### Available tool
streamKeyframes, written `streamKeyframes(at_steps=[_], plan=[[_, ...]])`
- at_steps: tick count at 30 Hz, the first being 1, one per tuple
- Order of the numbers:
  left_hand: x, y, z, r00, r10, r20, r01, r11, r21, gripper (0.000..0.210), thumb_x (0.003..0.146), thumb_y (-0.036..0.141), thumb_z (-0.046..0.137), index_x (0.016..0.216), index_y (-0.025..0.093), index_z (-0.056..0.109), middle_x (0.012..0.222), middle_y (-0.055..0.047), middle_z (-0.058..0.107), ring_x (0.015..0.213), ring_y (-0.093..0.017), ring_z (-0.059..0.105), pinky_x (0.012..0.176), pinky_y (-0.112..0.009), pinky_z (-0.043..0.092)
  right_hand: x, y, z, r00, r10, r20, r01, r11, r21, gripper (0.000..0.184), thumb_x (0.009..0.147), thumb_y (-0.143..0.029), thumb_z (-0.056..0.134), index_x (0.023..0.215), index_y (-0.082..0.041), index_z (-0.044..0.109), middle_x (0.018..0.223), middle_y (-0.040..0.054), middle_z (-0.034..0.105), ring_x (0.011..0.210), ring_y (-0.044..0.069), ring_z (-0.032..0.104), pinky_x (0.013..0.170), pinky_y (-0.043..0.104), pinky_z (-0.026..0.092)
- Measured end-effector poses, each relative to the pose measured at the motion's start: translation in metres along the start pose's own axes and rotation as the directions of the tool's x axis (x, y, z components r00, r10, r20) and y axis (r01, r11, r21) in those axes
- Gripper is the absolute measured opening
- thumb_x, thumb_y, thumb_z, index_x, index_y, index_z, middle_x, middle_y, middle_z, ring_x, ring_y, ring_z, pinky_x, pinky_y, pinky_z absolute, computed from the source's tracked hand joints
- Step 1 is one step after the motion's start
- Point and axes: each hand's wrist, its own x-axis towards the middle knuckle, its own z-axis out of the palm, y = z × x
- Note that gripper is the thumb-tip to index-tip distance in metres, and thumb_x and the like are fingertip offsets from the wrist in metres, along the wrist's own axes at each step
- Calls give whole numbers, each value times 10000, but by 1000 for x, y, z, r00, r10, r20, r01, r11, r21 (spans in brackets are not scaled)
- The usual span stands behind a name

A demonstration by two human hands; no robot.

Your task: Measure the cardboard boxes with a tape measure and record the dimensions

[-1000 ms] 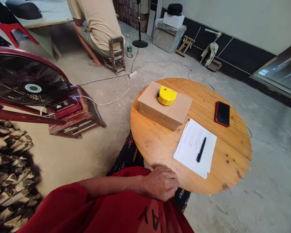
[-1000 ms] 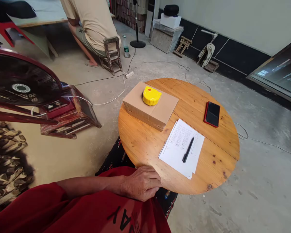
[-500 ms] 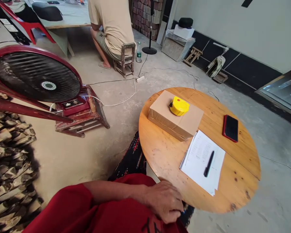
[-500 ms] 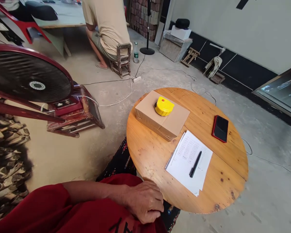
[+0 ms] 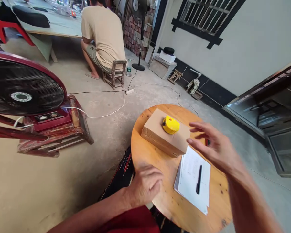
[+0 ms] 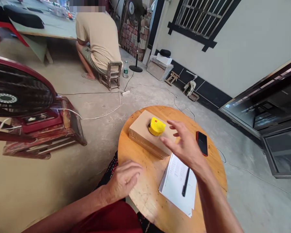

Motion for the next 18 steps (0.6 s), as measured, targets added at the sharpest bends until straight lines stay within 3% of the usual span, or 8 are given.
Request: streamKeyframes(at_steps=[2,4,7,9,12,14,16,18], plan=[[19,-17,-20,986,-45,-159,56,996,69,258,885,124,448,1033,181,651,970,-80,698,913,-191,631,843,-332,506,17,1,17,986,-41,162,73,979,-192,688,597,-485,868,1215,-271,655,1255,90,650,1123,341,609,947,510,490],[37,-36,-33,953,-110,-284,150,981,124,313,902,152,461,1177,189,606,1154,-104,659,1092,-222,591,979,-387,465,32,7,40,967,-56,247,146,921,-362,817,596,-531,836,1318,-248,579,1359,125,587,1254,385,525,1042,573,402],[62,-64,-42,886,-237,-399,291,953,82,423,906,244,506,1325,189,509,1340,-131,554,1254,-257,505,1069,-443,406,44,16,66,956,-29,292,166,873,-458,795,626,-496,799,1313,-164,578,1327,184,605,1242,400,529,1054,581,373],[75,-79,-42,848,-332,-413,362,932,-4,489,896,309,530,1365,180,475,1380,-145,524,1292,-275,479,1073,-459,401,40,20,69,964,9,264,107,900,-423,713,636,-463,782,1255,-148,621,1241,177,657,1162,379,577,1017,551,404],[92,-95,-40,798,-503,-331,473,864,-172,563,880,380,551,1390,157,462,1419,-168,498,1320,-295,461,1075,-467,395,23,28,56,983,130,128,-125,991,-49,592,664,-471,744,1182,-195,663,1125,100,708,1018,302,632,890,450,486],[101,-98,-40,773,-586,-244,529,807,-261,596,874,410,558,1394,134,465,1430,-183,496,1309,-303,477,1070,-459,398,9,37,42,968,249,-36,-223,916,333,492,681,-472,712,1093,-204,690,1014,56,726,897,244,650,762,363,515],[110,-96,-41,772,-610,-176,547,780,-304,584,876,421,547,1375,122,495,1392,-175,546,1264,-297,526,1050,-434,418,-2,48,31,893,387,-228,-186,780,598,392,658,-443,712,969,-204,700,900,18,722,800,204,647,674,317,520],[116,-90,-42,795,-591,-135,530,786,-319,522,892,415,509,1331,137,547,1311,-135,623,1175,-276,595,999,-395,461,-10,58,25,793,513,-330,-143,682,717,323,634,-406,723,890,-214,683,831,-15,709,745,186,646,638,313,537]])
